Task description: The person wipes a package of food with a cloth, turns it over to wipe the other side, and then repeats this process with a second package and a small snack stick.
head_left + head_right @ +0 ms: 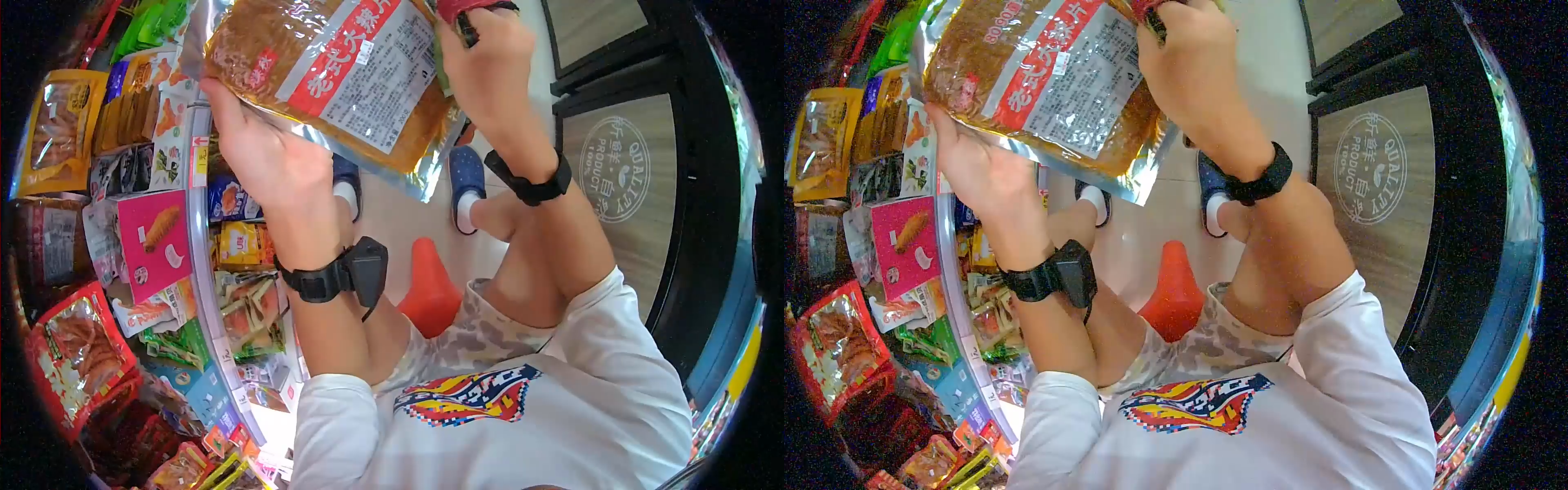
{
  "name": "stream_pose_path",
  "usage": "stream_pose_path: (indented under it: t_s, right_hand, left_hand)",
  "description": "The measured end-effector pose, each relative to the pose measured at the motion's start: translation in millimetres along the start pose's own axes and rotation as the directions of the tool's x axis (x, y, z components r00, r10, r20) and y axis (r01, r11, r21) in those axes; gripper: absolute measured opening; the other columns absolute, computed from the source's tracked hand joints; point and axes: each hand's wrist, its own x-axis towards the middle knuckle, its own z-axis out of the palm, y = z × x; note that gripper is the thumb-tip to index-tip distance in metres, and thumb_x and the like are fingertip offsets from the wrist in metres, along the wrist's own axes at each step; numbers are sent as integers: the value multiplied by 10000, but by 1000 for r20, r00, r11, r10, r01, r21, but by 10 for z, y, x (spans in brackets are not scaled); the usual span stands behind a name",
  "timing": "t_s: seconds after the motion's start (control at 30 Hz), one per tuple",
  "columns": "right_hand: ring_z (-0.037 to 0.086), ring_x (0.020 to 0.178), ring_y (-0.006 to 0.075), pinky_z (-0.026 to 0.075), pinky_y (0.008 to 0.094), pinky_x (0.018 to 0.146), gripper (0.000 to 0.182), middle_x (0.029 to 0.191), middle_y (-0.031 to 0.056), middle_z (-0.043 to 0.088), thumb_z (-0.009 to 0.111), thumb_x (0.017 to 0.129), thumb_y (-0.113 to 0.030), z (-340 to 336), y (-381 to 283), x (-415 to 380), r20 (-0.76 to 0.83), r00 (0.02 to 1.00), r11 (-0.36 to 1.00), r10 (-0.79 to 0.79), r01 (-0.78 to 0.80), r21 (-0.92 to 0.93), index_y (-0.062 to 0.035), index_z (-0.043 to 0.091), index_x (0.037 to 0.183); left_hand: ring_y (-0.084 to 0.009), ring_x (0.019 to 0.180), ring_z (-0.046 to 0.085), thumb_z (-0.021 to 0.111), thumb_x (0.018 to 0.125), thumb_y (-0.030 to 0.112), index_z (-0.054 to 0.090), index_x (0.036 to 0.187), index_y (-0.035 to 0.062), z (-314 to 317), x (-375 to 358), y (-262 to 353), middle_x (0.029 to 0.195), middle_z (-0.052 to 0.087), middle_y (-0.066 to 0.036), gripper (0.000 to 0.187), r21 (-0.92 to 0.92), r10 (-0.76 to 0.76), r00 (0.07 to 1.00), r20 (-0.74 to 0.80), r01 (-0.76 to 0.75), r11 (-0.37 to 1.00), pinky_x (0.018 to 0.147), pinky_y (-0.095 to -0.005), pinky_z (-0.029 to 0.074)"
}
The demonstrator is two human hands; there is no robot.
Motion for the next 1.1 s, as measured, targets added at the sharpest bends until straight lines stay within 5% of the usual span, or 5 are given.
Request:
stream_pose_path:
  t_s: [0.3,0.4,0.67,0.93,1.1]
  right_hand:
    - [667,827,397,538,431,714,224,896,205,686,786,771,-62,136,-25,-174,197,980,995,23,-3,-102,-34,754,991]
    - [667,849,397,549,465,743,172,911,215,686,755,785,-120,163,-131,-218,222,973,998,65,-66,-3,-32,759,932]
    - [618,747,356,527,476,662,199,782,154,584,747,719,-121,253,-461,-485,329,902,873,-279,96,478,-50,739,905]
    - [595,734,375,481,462,635,130,755,169,563,727,695,-81,209,-584,-447,332,920,769,-207,-57,637,-19,706,807]
    - [583,710,384,456,475,639,142,715,185,568,722,688,-53,87,-521,-355,513,804,785,-300,-97,611,-9,716,822]
  left_hand:
    - [-311,1358,529,388,1121,416,477,1488,66,27,-5,-16,1496,542,-127,515,3,5,999,-47,-4,1000,1159,-536,401]
    - [-309,1349,537,380,1123,415,480,1486,66,22,12,4,1493,544,-130,513,-22,12,1000,-15,-12,1000,1158,-531,407]
    - [-314,1321,560,342,1126,436,498,1467,53,-59,75,57,1461,572,-129,536,15,56,995,-77,-55,998,1154,-521,422]
    - [-297,1303,575,348,1123,446,514,1450,46,-69,80,119,1446,587,-115,543,7,90,991,-103,-90,996,1152,-506,425]
    - [-300,1346,540,367,1121,431,498,1475,61,18,40,167,1481,558,-115,529,-7,94,986,-140,-95,995,1171,-523,397]
